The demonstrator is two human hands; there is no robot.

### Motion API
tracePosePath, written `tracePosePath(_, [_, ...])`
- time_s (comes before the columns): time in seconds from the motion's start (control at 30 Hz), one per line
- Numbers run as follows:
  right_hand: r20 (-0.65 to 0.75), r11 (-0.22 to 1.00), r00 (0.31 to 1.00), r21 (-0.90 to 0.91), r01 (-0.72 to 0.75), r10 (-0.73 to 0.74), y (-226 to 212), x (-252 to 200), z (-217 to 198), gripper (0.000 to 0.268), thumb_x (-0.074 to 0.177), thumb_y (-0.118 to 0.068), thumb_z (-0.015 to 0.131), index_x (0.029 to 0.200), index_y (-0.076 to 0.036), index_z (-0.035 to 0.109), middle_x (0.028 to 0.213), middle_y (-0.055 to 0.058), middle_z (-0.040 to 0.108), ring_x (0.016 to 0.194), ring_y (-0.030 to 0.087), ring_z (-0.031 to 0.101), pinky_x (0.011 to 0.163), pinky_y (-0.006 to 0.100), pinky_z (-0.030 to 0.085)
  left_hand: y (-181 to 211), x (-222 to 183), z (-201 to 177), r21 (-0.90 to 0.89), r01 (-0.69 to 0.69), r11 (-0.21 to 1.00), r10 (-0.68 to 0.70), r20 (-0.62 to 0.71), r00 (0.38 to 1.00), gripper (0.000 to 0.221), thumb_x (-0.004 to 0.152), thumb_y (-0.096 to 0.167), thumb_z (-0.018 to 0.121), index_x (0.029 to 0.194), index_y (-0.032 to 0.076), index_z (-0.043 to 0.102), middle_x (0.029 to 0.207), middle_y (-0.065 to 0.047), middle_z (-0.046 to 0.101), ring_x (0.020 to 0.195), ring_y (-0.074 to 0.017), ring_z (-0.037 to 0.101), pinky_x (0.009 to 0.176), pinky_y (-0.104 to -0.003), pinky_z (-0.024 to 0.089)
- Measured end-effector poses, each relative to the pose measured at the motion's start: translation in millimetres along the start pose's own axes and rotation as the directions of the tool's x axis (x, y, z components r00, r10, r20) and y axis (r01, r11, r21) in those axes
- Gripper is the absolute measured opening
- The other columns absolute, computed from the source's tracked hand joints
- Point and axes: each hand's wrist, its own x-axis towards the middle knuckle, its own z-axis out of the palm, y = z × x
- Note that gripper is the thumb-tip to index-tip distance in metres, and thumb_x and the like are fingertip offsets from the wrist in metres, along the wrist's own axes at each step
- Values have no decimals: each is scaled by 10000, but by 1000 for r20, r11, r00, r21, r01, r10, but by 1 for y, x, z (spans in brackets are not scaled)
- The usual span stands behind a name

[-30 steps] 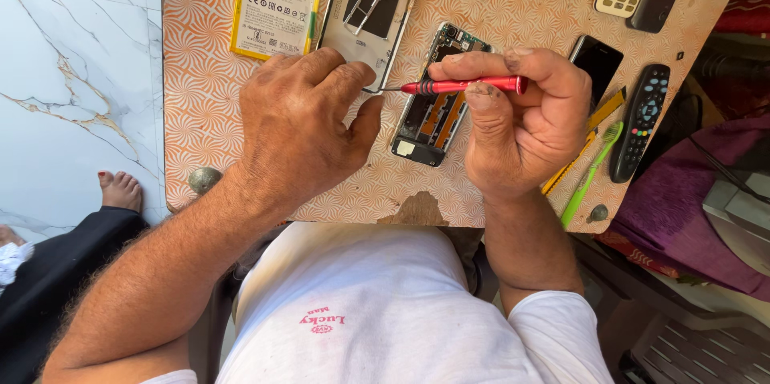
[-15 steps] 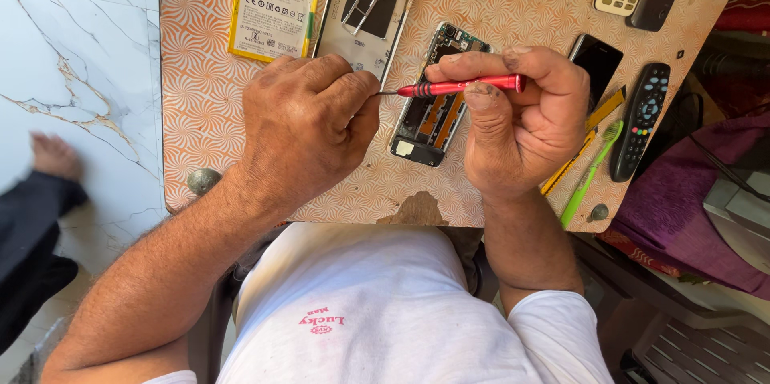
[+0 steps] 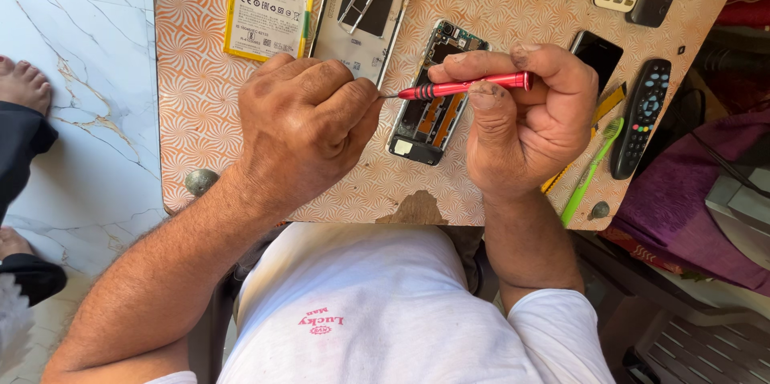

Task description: The person uses a red screwdriver to manipulate small components inside a disassembled smartphone chassis. They repeatedly loosen and tighten screws on a metal bracket near the bottom of the device, occasionally adjusting the bracket with their fingers. The workspace contains other phone parts, including a battery and screen assembly.

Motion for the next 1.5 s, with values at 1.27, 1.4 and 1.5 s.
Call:
tracePosePath(1.27, [-234, 994, 967, -6, -107, 102, 7, -106, -66, 298, 1152, -20, 632, 1372, -27, 430, 1089, 236, 746, 931, 243, 778, 879, 313, 655, 55, -15, 66, 59, -195, 979, 178, 219, 959, 164, 900, 181, 829, 853, 97, 696, 802, -29, 602, 724, -204, 638, 707, -396, 472])
tracePosePath(1.4, [-234, 993, 966, -20, -116, 108, 7, -107, -65, 275, 1157, -20, 631, 1345, -20, 431, 1083, 230, 747, 933, 241, 776, 883, 308, 654, 55, -15, 67, 47, -184, 982, 169, 231, 958, 175, 903, 183, 831, 836, 104, 691, 789, -27, 599, 717, -206, 638, 704, -401, 472])
tracePosePath(1.5, [-234, 993, 966, -23, -115, 107, 8, -106, -65, 284, 1158, -27, 629, 1362, -24, 431, 1077, 228, 750, 927, 240, 776, 879, 306, 654, 55, -15, 66, 41, -178, 983, 163, 246, 955, 182, 899, 182, 829, 819, 104, 686, 777, -33, 595, 708, -218, 635, 705, -406, 475])
